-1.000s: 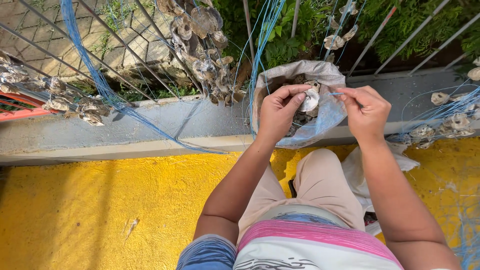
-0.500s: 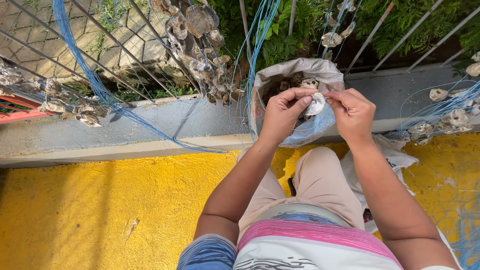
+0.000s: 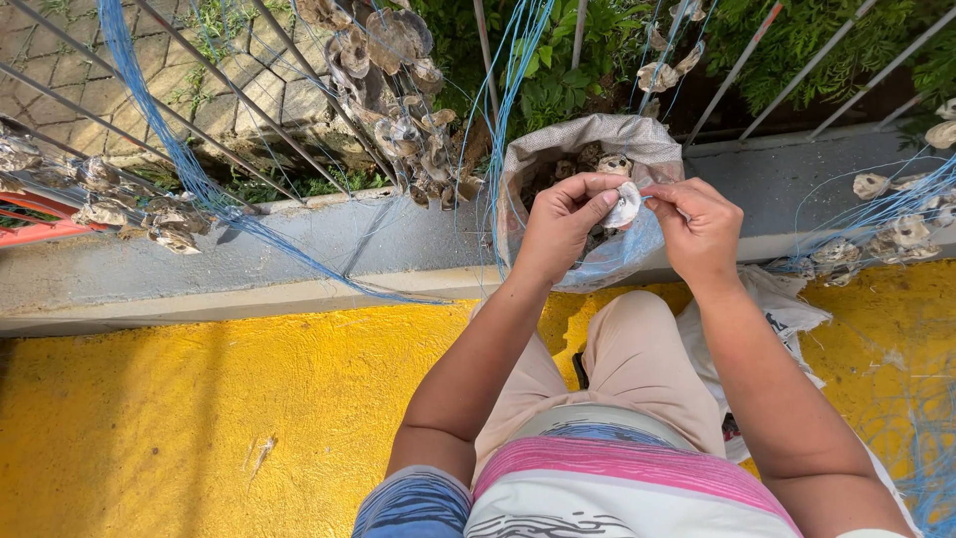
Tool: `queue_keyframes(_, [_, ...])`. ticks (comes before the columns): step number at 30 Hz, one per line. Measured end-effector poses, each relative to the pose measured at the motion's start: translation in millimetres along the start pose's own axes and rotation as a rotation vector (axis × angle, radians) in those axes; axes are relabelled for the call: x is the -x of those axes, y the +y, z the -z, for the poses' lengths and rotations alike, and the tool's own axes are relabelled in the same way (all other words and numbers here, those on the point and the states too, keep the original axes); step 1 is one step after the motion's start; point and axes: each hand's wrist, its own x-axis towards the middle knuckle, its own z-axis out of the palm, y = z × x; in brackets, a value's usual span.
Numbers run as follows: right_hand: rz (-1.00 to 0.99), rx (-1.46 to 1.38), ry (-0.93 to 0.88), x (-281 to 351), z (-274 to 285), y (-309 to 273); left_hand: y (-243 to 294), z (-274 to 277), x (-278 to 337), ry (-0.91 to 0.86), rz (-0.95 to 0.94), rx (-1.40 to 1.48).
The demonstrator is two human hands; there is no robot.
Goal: Threading oyster shells onto blue strings for aquaculture.
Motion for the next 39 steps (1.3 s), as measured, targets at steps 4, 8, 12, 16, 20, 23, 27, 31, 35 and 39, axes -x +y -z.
queue_keyframes(4, [0.015,-0.009,-0.002,0.5,-3.7,6.8,4.0,-5.3,2.7,-0.022,0.019,0.017])
queue_keyframes(8, [0.014,-0.008,-0.008,2.3,-4.8,12.1,-0.6,-2.2,3.3,-0.031,0.057,0.038])
queue_keyframes(12, [0.008,-0.009,-0.013,0.3,-3.7,8.7,2.3,-4.7,3.1,-0.035,0.05,0.039])
queue_keyframes(16, [0.009,-0.018,0.0,2.1,-1.6,-1.5,-5.9,-3.6,3.6,-0.007,-0.011,-0.062])
queue_keyframes(20, [0.028,-0.053,0.0,7.7,-5.5,-11.2,-14.0,-13.0,6.3,0.071,-0.065,-0.225])
queue_keyframes(23, [-0.24,-0.323,-0.044,19.5,-7.4,-14.9,-2.0,-30.7,15.5,0.172,-0.109,-0.436])
queue_keyframes(27, [-0.224,-0.783,-0.162,33.7,-1.6,-14.9,-7.6,-34.5,24.8,0.242,-0.268,-0.7])
queue_keyframes(31, [-0.364,-0.439,-0.099,58.4,0.4,-23.3,-21.0,-44.2,39.9,0.229,-0.325,-0.777])
queue_keyframes(35, [-0.291,-0.205,0.098,74.9,-0.5,0.7,-24.0,-54.4,43.7,0.163,-0.326,-0.749])
queue_keyframes(39, [-0.176,-0.435,0.215,111.1,15.8,-15.1,-25.9,-62.4,60.1,0.036,-0.39,-0.881])
